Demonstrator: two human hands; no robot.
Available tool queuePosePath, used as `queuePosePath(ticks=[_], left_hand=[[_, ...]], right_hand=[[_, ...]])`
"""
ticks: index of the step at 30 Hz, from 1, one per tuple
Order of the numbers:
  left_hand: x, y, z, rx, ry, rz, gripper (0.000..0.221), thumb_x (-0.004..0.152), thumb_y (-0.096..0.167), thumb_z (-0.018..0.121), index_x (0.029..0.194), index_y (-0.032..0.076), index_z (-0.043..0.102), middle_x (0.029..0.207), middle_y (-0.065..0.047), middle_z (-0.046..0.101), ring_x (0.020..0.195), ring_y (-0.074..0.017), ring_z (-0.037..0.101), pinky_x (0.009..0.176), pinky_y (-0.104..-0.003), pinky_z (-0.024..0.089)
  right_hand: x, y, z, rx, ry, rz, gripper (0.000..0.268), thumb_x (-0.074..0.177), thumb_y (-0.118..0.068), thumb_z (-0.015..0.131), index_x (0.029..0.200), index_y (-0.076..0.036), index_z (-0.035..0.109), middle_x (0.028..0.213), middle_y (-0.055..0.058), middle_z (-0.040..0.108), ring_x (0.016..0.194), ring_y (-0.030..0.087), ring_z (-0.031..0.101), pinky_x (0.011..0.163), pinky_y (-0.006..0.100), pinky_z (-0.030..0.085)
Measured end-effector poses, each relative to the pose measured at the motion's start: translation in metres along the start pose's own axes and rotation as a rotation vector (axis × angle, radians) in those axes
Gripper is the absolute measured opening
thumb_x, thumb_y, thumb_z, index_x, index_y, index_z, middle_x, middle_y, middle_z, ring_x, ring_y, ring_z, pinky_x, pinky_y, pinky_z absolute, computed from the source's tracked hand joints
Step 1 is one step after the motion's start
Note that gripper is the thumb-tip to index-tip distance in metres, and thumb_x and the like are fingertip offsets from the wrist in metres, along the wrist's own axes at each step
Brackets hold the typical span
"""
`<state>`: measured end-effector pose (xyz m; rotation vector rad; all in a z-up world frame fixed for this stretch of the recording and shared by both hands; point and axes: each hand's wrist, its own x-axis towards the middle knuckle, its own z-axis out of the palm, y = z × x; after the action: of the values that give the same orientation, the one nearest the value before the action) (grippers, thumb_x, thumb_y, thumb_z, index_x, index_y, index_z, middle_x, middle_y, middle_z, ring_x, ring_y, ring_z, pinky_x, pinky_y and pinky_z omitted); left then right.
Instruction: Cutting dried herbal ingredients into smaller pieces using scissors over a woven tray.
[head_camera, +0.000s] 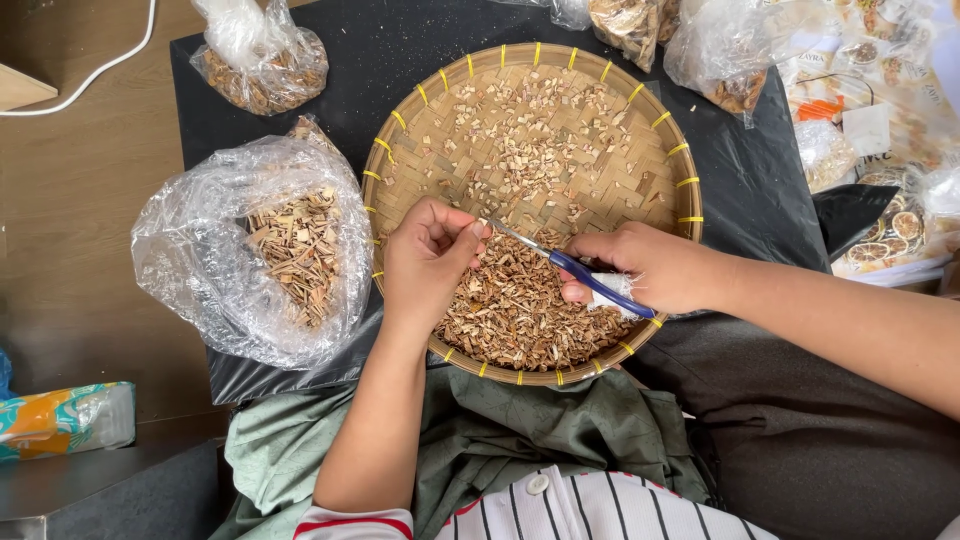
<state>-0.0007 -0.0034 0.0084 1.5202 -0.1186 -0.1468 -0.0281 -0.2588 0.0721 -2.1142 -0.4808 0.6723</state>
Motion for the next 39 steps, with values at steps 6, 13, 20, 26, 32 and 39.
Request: queuePosePath(ticks=[6, 13, 20, 26, 32, 39], left_hand=[[0.0002, 0.0020, -0.0016, -0.054, -0.028, 0.021, 0.019, 0.095, -0.001, 0.067, 0.102, 0.003, 0.050, 0.088, -0.019, 0.073, 0.074, -0.0142, 0.069, 0.064, -0.022, 0.063], [0.0011, -0.0033, -0.0026, -0.047, -0.066, 0.051, 0.024, 0.097, -0.001, 0.067, 0.100, 0.006, 0.044, 0.087, -0.017, 0.073, 0.074, -0.0131, 0.069, 0.064, -0.021, 0.062], [0.0007, -0.0047, -0.0029, 0.011, -0.047, 0.041, 0.028, 0.096, 0.003, 0.070, 0.096, 0.009, 0.042, 0.087, -0.016, 0.075, 0.072, -0.0110, 0.068, 0.062, -0.020, 0.061], [0.0013, -0.0034, -0.0017, 0.068, -0.024, 0.039, 0.029, 0.096, 0.004, 0.070, 0.096, 0.009, 0.042, 0.086, -0.016, 0.074, 0.072, -0.0110, 0.066, 0.063, -0.020, 0.061], [0.0019, -0.0029, -0.0023, 0.138, -0.013, 0.037, 0.027, 0.095, 0.002, 0.071, 0.095, 0.008, 0.044, 0.085, -0.016, 0.074, 0.071, -0.0116, 0.065, 0.062, -0.021, 0.060], [0.0002, -0.0015, 0.0005, 0.271, 0.066, 0.106, 0.023, 0.093, 0.002, 0.072, 0.094, 0.009, 0.049, 0.080, -0.009, 0.071, 0.066, -0.0098, 0.057, 0.058, -0.024, 0.051]], right_hand=[[-0.0001, 0.0049, -0.0006, 0.050, -0.032, -0.003, 0.045, 0.089, -0.043, 0.068, 0.103, -0.001, 0.069, 0.047, 0.008, 0.057, 0.038, 0.022, 0.057, 0.038, 0.029, 0.044], [0.0004, 0.0049, -0.0012, 0.032, -0.041, -0.001, 0.043, 0.089, -0.043, 0.068, 0.103, -0.002, 0.069, 0.046, 0.007, 0.058, 0.037, 0.021, 0.058, 0.038, 0.027, 0.043], [0.0000, 0.0011, -0.0021, 0.036, -0.014, -0.064, 0.036, 0.092, -0.038, 0.067, 0.095, -0.002, 0.070, 0.044, 0.006, 0.056, 0.034, 0.020, 0.056, 0.037, 0.027, 0.040], [0.0000, 0.0027, -0.0012, 0.004, -0.012, -0.079, 0.032, 0.092, -0.036, 0.067, 0.093, -0.004, 0.069, 0.047, 0.008, 0.057, 0.038, 0.023, 0.059, 0.040, 0.030, 0.044], [0.0018, 0.0034, -0.0020, 0.014, -0.032, -0.064, 0.029, 0.092, -0.032, 0.067, 0.094, -0.004, 0.068, 0.050, 0.010, 0.060, 0.044, 0.025, 0.063, 0.044, 0.034, 0.048], [0.0048, 0.0109, 0.0006, 0.065, -0.038, -0.008, 0.031, 0.091, -0.031, 0.069, 0.098, 0.000, 0.070, 0.050, 0.011, 0.062, 0.036, 0.020, 0.062, 0.037, 0.027, 0.048]])
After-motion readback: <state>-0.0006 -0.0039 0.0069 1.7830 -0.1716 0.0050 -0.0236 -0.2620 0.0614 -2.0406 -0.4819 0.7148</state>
